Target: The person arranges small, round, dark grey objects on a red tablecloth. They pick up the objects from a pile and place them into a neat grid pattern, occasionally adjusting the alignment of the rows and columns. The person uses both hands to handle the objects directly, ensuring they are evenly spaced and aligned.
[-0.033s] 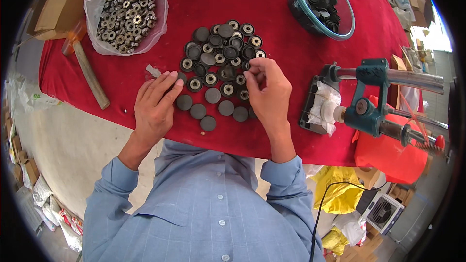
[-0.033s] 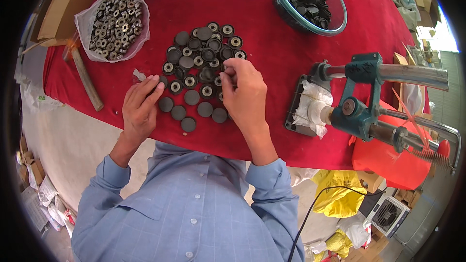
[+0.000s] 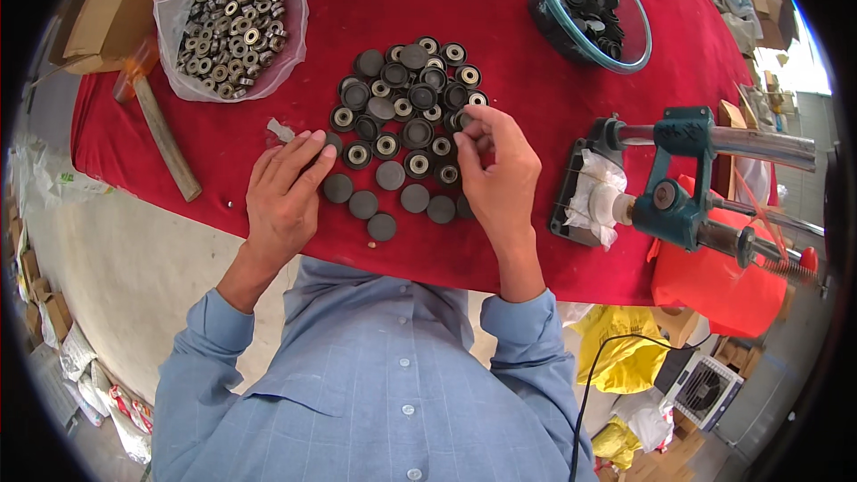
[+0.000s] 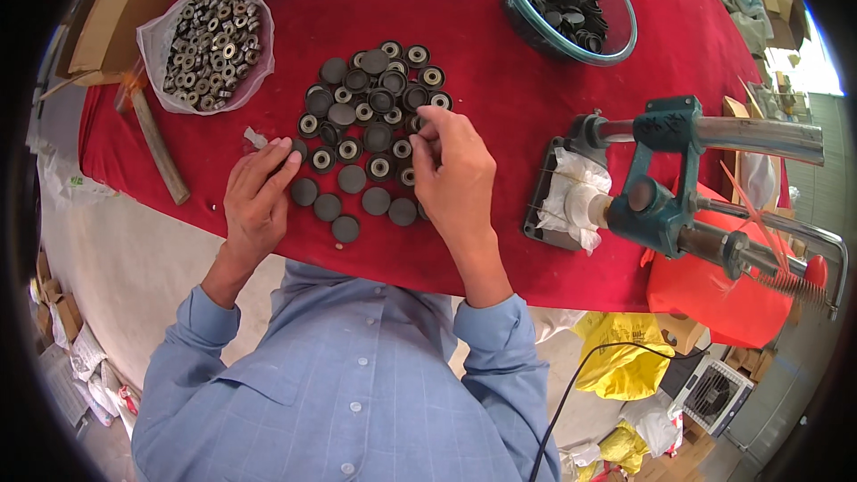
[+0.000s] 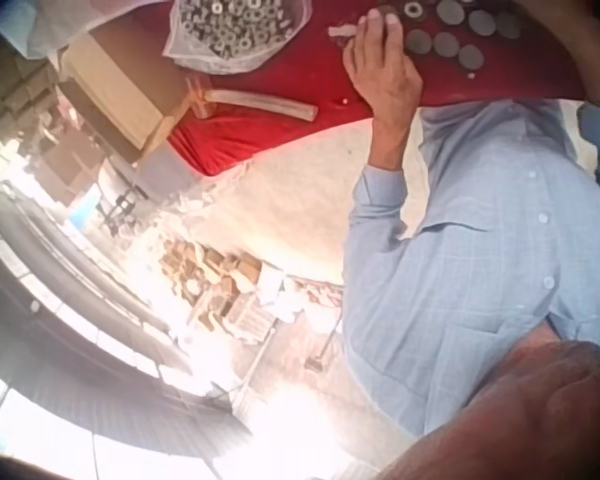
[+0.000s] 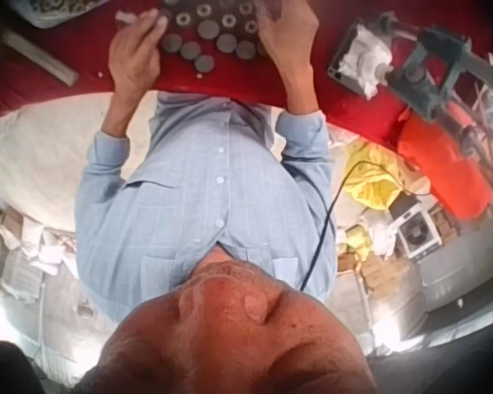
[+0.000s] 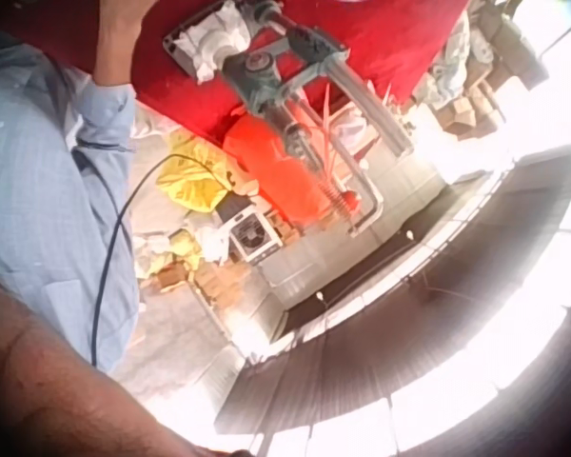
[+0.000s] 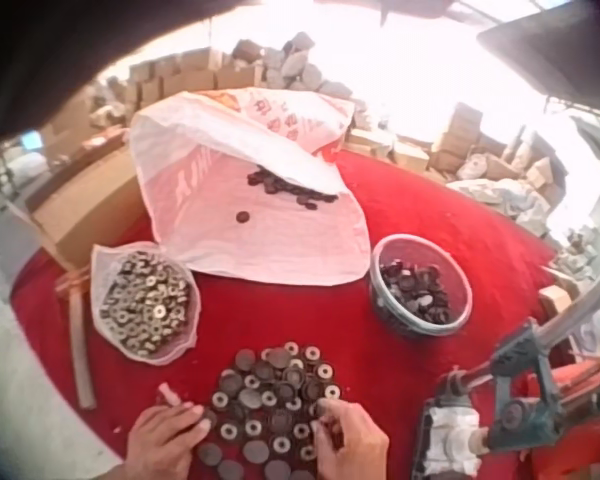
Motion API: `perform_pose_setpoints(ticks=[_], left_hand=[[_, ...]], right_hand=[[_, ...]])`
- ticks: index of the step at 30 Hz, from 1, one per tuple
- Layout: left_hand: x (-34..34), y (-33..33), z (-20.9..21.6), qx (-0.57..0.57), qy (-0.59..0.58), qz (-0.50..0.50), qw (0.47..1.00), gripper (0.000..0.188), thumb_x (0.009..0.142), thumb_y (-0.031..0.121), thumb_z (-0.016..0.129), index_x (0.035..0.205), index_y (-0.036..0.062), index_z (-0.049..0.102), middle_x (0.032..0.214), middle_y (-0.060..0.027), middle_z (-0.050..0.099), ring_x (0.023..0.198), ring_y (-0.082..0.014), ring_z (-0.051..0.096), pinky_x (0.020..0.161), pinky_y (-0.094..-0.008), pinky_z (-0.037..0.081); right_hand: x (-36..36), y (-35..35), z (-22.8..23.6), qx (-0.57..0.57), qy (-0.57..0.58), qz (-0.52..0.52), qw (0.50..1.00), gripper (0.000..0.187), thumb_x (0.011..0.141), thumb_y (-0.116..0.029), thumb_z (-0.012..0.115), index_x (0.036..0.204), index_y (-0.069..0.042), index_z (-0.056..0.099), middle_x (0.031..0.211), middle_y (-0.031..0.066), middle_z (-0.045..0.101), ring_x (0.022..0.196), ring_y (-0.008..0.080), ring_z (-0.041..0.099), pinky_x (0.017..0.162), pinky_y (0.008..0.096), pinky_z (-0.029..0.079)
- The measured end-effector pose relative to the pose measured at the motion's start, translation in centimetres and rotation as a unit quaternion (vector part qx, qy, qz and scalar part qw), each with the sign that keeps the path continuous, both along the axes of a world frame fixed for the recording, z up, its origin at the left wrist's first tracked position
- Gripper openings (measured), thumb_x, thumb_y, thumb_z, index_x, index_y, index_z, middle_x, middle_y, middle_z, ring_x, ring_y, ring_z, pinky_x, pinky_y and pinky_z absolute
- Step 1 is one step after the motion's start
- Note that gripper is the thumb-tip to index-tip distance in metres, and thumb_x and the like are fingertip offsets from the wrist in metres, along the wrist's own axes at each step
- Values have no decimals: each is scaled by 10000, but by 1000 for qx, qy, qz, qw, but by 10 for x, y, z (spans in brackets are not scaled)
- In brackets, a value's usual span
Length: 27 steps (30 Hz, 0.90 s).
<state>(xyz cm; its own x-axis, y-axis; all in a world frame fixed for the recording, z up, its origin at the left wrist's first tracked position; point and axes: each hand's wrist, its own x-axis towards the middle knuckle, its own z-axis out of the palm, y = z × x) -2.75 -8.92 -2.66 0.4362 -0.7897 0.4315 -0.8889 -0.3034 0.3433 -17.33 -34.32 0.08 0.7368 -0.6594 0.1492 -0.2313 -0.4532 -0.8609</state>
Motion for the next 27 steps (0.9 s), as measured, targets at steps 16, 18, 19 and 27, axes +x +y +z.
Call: perform_pose_setpoints(ticks=[16, 18, 19, 27], left_hand=[[2, 0, -4, -24, 17, -6, 1000, 584, 814, -106, 674, 1362, 74, 766, 1466, -124, 704, 1345, -337, 683, 1091, -482, 506], [2, 0, -4, -21, 14, -6, 1000, 582, 815, -118, 671, 1360, 65, 760, 1453, -133, 708, 1335, -344, 688, 1089, -480, 512], [1, 0, -2, -18, 10, -4, 1000, 579, 816, -130, 668, 1358, 56, 756, 1440, -140, 712, 1325, -351, 692, 1086, -479, 519], [2, 0, -3, -33, 36, -1, 999, 533, 863, -80, 703, 1369, 76, 760, 1444, -127, 708, 1299, -330, 689, 1087, -472, 508]], right_hand=[[15, 20, -13, -241, -13, 110, 964, 312, 876, -109, 859, 1176, -105, 771, 1002, 52, 692, 935, 266, 681, 836, 423, 495], [7, 16, -7, -184, -31, 66, 980, 322, 879, -80, 852, 1191, -101, 776, 1007, 60, 718, 896, 278, 688, 807, 416, 504], [1, 13, -4, -155, -39, 45, 986, 328, 880, -65, 849, 1198, -99, 778, 1009, 63, 731, 876, 285, 692, 792, 412, 508], [-31, 12, -5, -219, -36, 19, 975, 261, 868, -50, 861, 1121, -67, 797, 1012, 83, 755, 903, 287, 742, 785, 400, 597]])
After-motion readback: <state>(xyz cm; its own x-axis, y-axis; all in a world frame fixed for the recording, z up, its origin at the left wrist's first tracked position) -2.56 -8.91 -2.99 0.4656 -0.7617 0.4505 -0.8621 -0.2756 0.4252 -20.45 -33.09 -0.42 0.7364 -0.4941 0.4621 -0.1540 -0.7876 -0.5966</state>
